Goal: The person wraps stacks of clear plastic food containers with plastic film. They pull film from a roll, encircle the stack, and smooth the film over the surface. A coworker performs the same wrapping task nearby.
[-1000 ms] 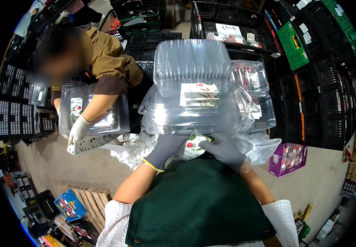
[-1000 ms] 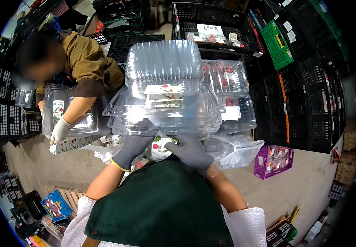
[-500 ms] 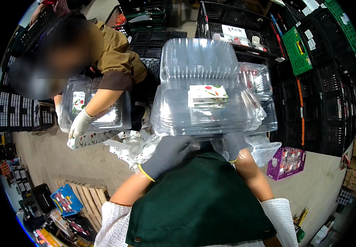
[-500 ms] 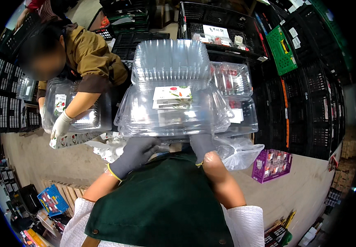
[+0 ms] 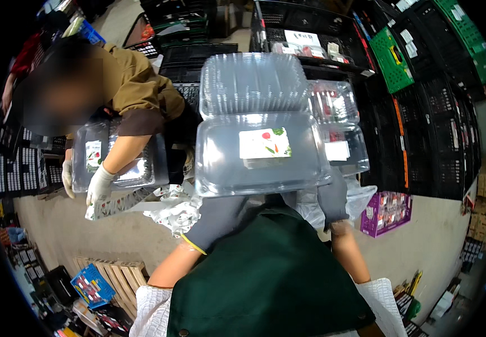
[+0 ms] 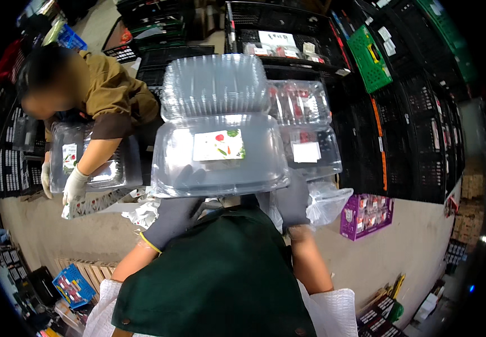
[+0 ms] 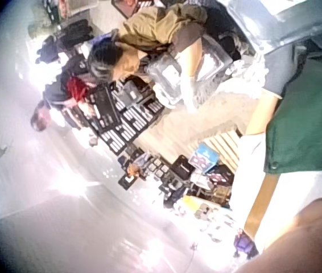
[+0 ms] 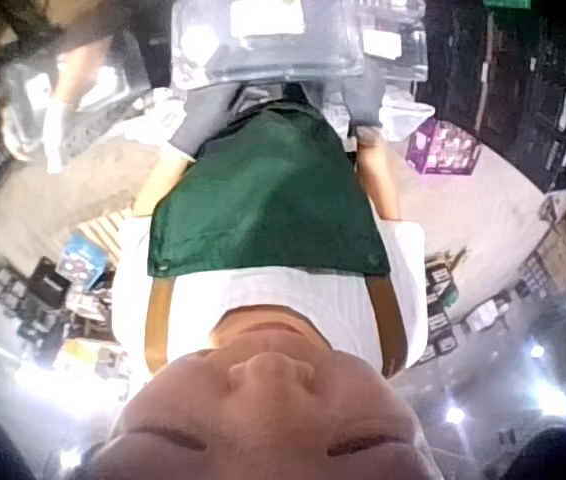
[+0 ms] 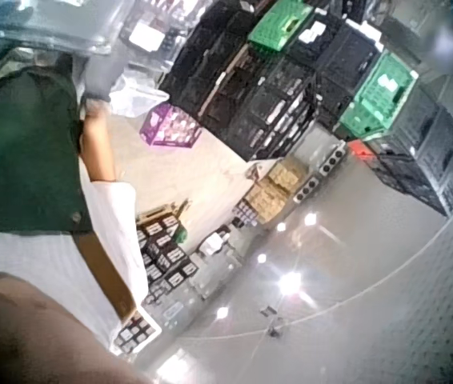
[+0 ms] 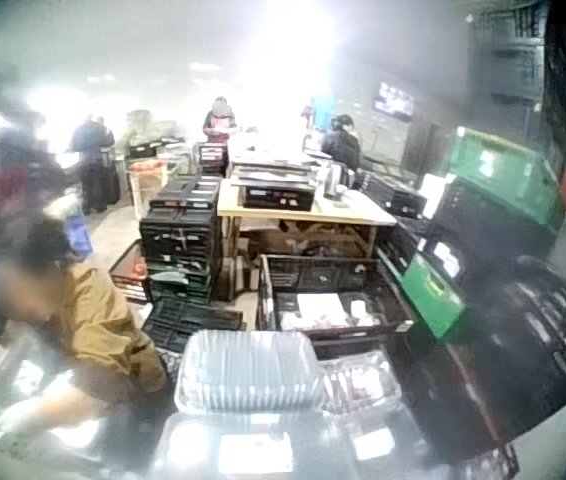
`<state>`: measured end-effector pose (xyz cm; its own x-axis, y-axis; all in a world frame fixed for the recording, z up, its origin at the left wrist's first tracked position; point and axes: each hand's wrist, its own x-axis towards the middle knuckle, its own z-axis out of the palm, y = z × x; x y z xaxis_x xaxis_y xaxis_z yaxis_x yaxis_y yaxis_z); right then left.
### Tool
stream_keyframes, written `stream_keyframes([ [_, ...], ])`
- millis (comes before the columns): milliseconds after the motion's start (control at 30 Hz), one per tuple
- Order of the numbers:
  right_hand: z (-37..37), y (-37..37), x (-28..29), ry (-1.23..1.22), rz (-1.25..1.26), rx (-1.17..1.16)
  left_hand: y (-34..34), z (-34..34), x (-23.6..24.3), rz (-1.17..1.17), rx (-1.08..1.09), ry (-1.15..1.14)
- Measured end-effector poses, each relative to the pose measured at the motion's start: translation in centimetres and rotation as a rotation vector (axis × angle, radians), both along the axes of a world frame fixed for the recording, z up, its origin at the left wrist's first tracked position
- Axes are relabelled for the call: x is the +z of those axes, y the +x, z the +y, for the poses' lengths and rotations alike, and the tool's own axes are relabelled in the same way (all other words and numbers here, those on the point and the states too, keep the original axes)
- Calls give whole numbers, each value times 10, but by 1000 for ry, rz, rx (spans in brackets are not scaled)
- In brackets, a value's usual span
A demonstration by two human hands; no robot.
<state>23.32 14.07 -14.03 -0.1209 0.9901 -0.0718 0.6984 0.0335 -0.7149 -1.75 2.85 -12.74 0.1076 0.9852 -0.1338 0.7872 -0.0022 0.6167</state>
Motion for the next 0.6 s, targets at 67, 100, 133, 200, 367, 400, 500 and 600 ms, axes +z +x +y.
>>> stream_keyframes([
  [67, 2, 4, -4, 74, 5, 35, 2, -1, -2, -2, -5, -68],
  [100, 3, 5, -2, 63, -16, 38, 3, -1, -2, -9, -2, -75],
  [133, 3, 6, 0, 64, -31, 32, 4, 0, -2, -15, 3, -82],
  [200, 4, 3, 6, 65, -59, 27, 7, 1, -1, -29, 37, -7],
  [367, 1, -2, 26, -599, 844, -170, 16, 10, 33, 5, -147, 99],
  [400, -4, -3, 31, -776, 1070, -181, 19, 10, 37, -149, -191, 442],
  [500, -20, -7, -2, -489, 926, -82, 41, 4, 4, -331, -323, 382],
  [600, -23, -1, -7, -47, 369, 328, 34, 25, 0, -37, -137, -80],
])
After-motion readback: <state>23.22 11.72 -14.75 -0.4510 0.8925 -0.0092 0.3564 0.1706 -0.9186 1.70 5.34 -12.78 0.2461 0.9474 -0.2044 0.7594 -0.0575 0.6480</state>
